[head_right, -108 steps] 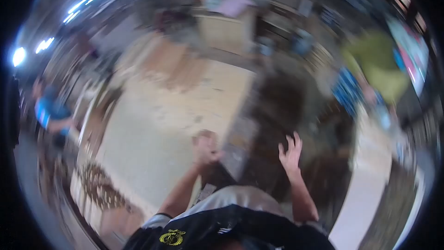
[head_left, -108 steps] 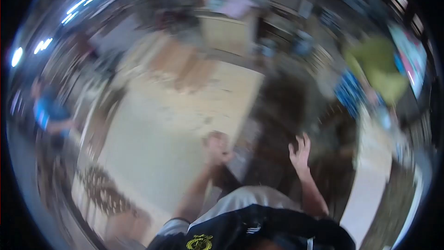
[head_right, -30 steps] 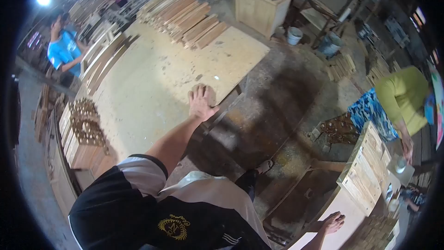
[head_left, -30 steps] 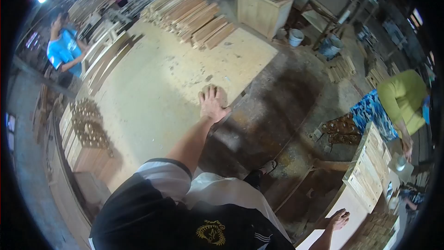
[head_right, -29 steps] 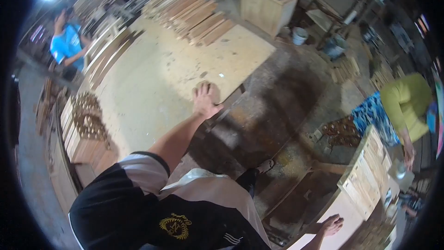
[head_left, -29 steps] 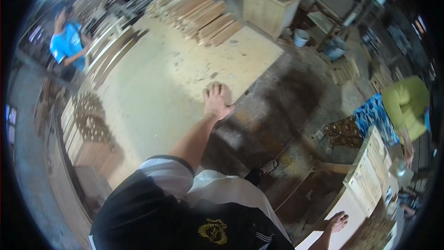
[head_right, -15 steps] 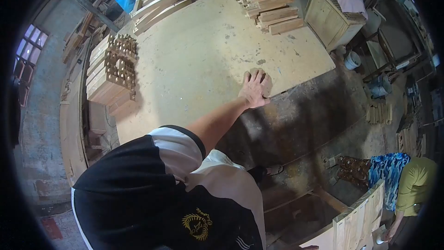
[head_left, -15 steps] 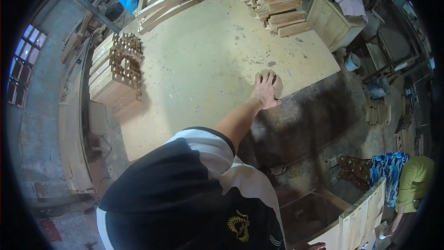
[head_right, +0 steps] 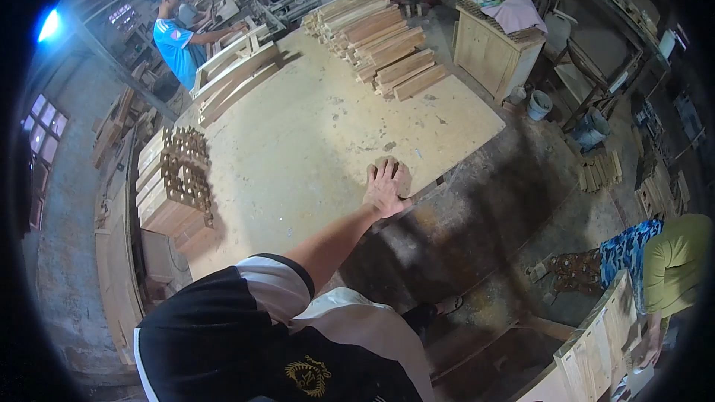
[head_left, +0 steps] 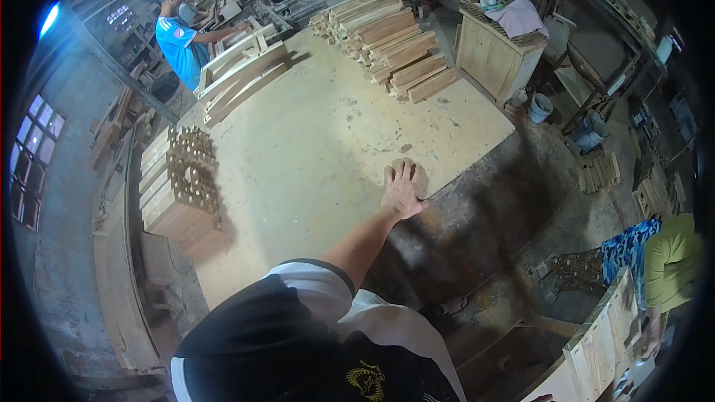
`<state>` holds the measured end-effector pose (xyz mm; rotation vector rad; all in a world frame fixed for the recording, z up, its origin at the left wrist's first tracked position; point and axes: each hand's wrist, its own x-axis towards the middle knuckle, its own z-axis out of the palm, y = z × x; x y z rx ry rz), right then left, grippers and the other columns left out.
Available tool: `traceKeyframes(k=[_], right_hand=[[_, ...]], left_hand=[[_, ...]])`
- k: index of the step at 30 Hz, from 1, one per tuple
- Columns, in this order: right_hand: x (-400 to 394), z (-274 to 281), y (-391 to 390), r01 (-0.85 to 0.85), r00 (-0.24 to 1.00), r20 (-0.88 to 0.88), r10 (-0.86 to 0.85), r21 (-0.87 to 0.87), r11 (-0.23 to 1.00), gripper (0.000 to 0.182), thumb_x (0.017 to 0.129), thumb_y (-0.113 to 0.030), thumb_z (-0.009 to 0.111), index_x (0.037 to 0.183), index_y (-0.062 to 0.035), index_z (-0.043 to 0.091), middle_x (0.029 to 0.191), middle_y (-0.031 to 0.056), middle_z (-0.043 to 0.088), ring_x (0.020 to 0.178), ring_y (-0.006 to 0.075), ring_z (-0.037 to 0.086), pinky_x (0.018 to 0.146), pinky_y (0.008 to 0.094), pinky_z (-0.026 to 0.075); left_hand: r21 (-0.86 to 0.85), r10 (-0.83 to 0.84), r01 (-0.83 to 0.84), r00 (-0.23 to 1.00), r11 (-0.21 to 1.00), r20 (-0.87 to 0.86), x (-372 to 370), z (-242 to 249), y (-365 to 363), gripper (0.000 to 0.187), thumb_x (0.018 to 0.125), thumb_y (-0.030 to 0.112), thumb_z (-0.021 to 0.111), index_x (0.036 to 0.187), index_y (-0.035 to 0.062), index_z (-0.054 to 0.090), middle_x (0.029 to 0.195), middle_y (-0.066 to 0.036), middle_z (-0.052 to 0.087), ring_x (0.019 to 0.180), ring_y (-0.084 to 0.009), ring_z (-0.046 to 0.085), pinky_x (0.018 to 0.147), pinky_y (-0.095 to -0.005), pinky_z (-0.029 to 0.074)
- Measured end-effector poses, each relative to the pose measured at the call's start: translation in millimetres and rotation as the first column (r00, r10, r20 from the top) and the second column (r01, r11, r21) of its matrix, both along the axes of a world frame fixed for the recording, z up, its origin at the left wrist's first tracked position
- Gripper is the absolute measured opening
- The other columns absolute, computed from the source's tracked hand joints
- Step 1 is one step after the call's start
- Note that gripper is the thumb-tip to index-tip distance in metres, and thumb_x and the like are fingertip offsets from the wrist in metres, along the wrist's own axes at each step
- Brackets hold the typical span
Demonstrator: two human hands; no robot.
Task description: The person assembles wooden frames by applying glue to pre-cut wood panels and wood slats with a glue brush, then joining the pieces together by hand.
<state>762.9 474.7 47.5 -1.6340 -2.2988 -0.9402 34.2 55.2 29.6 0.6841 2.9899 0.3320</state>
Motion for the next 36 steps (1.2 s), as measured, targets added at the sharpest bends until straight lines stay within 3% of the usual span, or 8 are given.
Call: traceKeyframes(k=[16, 35, 36], right_hand=[[-5, 24, -16, -0.144, 0.971, 0.219, 0.097, 0.210, 0.967, 0.020, 0.092, -0.026, 0.065, 0.110, -0.0164, 0.065, 0.101, 0.0156, 0.068, 0.072, 0.0338, 0.064, 0.054, 0.0461, 0.051], [-22, 13, -6, 0.150, 0.985, 0.033, -0.172, 0.345, 0.927, 0.030, 0.090, -0.046, 0.064, 0.092, -0.0159, 0.068, 0.081, 0.0084, 0.068, 0.069, 0.0321, 0.065, 0.056, 0.0474, 0.052], [-23, 16, -8, 0.208, 0.977, -0.019, -0.212, 0.285, 0.936, 0.031, 0.091, -0.047, 0.062, 0.090, -0.0158, 0.068, 0.079, 0.0089, 0.066, 0.066, 0.0320, 0.064, 0.054, 0.0479, 0.051]], left_hand=[[-0.010, -0.004, 0.004, 1.000, 1.000, -0.004, -2, -1, 5, 0.099, 0.073, 0.053, 0.075, 0.150, 0.0053, 0.035, 0.152, -0.022, 0.031, 0.142, -0.0402, 0.028, 0.115, -0.0594, 0.018], [-0.026, 0.000, 0.000, 1.000, 1.000, 0.018, -3, 6, 5, 0.103, 0.071, 0.055, 0.076, 0.150, 0.0041, 0.034, 0.153, -0.022, 0.030, 0.144, -0.0386, 0.025, 0.117, -0.0581, 0.017], [-0.021, -0.003, 0.003, 1.000, 1.000, 0.009, -2, 3, 6, 0.103, 0.071, 0.055, 0.076, 0.149, 0.0042, 0.034, 0.153, -0.022, 0.030, 0.143, -0.0386, 0.025, 0.116, -0.0583, 0.018]])
